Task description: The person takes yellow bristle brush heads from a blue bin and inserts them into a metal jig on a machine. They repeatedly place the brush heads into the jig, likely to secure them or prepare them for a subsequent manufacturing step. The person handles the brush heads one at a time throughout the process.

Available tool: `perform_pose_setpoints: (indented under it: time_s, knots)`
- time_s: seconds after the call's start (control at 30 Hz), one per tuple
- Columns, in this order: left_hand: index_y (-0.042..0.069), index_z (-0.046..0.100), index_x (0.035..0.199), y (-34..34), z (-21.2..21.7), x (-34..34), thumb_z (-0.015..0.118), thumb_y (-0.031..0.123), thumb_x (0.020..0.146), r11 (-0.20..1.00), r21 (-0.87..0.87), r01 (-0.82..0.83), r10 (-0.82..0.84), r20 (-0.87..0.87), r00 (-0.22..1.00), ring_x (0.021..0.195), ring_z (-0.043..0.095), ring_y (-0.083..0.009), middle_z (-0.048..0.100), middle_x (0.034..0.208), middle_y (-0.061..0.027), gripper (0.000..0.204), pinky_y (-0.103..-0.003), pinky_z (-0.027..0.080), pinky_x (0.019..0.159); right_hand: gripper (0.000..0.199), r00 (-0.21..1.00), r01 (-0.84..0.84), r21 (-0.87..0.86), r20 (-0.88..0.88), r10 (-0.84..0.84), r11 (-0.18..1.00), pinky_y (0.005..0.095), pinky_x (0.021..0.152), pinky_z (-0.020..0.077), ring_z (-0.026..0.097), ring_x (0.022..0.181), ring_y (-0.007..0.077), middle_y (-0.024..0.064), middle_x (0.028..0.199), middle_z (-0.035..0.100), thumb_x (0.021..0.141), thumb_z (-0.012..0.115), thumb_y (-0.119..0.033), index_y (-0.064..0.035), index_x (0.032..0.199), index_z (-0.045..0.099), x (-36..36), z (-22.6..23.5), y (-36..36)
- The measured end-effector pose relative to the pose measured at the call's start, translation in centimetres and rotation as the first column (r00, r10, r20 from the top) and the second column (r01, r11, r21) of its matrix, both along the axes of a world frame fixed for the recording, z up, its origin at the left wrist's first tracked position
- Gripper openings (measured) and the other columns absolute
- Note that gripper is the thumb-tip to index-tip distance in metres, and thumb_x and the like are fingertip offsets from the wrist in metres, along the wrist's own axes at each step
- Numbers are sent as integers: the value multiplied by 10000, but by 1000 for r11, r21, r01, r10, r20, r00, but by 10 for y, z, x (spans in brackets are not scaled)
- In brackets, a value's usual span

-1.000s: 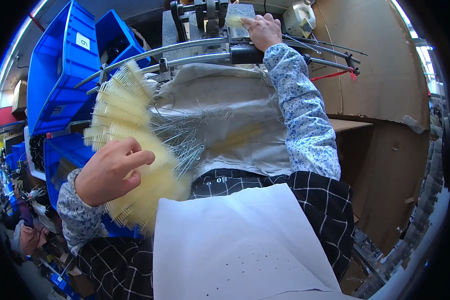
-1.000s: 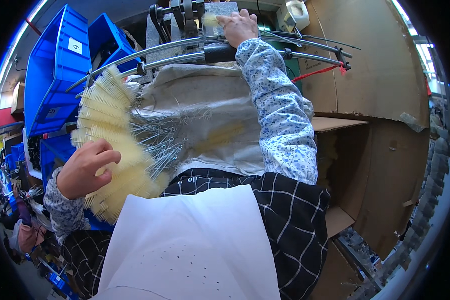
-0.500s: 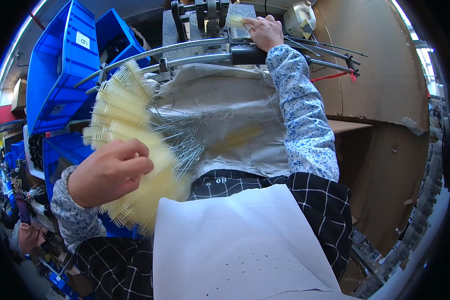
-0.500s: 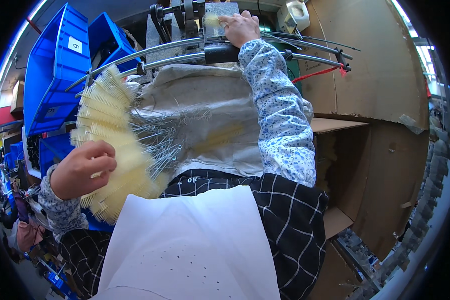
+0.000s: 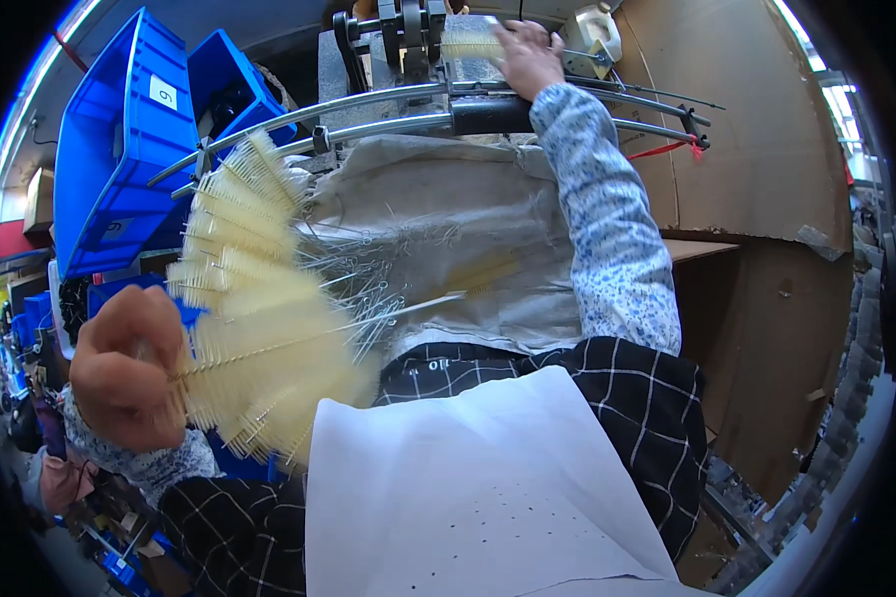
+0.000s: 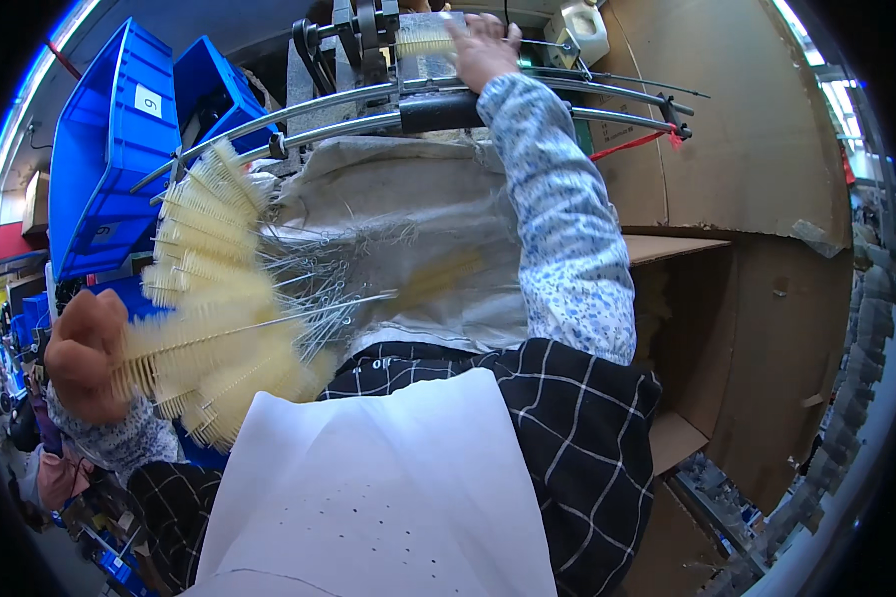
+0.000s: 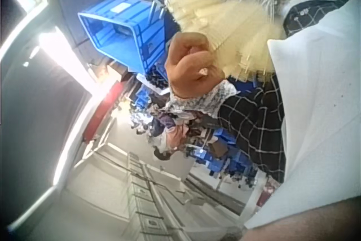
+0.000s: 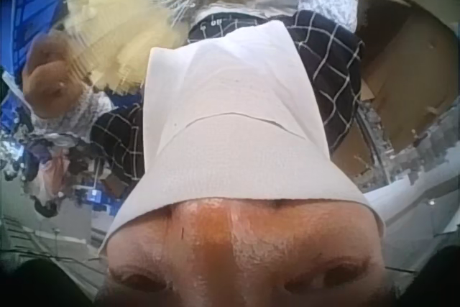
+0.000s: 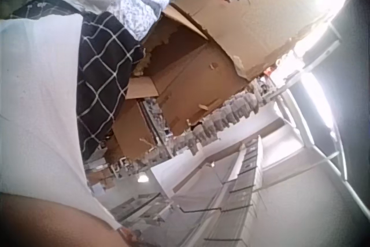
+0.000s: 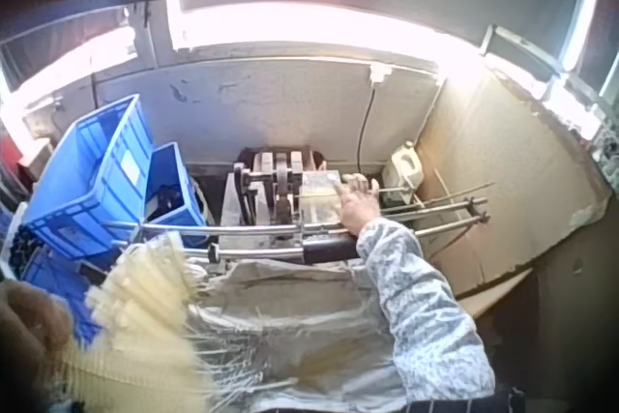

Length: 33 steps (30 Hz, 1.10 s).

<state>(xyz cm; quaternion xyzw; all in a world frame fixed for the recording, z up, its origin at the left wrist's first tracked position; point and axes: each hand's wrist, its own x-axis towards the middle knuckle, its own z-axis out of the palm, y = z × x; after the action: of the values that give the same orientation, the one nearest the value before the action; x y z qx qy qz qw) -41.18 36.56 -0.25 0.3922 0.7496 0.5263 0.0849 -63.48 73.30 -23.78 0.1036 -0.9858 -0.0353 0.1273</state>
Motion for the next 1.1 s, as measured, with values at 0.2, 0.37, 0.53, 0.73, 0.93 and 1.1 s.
perform_pose_setpoints:
  time_s: [0.2, 0.37, 0.53, 0.73, 0.93, 1.1]
  knots:
    - [113, 412, 637, -4, -14, 13, 624, 21, 581, 943, 195, -270, 286, -56, 957, 490, 316, -107, 388, 659, -80, 237, -236, 245, 452, 422, 977, 209, -191, -5, -214, 959, 423, 847, 267, 396, 1047, 219, 27, 1104, 489, 737, 515, -248, -178, 1149, 459, 24, 0, 39]
    - [124, 419, 659, -3, -12, 5, 598, 115, 654, 931, 218, -293, 312, -56, 949, 500, 303, -105, 385, 670, -85, 179, -241, 255, 471, 367, 982, 178, -345, 6, -187, 922, 399, 850, 293, 499, 984, 189, 17, 1103, 511, 738, 500, -203, -166, 1104, 506, 22, -1, 36]
    - [143, 424, 657, -2, -6, 4, 591, 151, 689, 940, 194, -279, 300, -87, 950, 491, 302, -96, 380, 672, -78, 170, -233, 263, 467, 366, 987, 153, -345, 16, -157, 926, 417, 850, 296, 502, 985, 198, 23, 1101, 512, 738, 493, -180, -151, 1102, 506, 22, -4, 16]
    - [140, 419, 646, -1, 2, 12, 577, 183, 715, 902, 203, -382, 402, -70, 913, 486, 300, -97, 367, 661, -66, 177, -227, 255, 452, 337, 990, 140, -351, 36, -136, 926, 436, 830, 302, 511, 968, 202, 32, 1062, 527, 738, 493, -168, -122, 1071, 518, 23, -2, -20]
    - [114, 409, 638, 6, -4, 2, 534, 220, 746, 909, 193, -370, 388, -64, 919, 495, 309, -107, 370, 657, -79, 196, -222, 261, 454, 242, 978, 200, -283, 107, -176, 938, 443, 813, 308, 522, 938, 192, 29, 989, 542, 775, 446, -141, -99, 999, 527, 31, 13, -64]
    - [106, 410, 643, 15, -4, -2, 502, 197, 760, 942, 133, -309, 317, -46, 947, 516, 335, -112, 391, 671, -92, 175, -220, 276, 469, 245, 979, 199, -320, 98, -177, 926, 442, 820, 307, 521, 941, 187, 27, 992, 541, 792, 418, -118, -87, 1018, 509, 29, 6, -103]
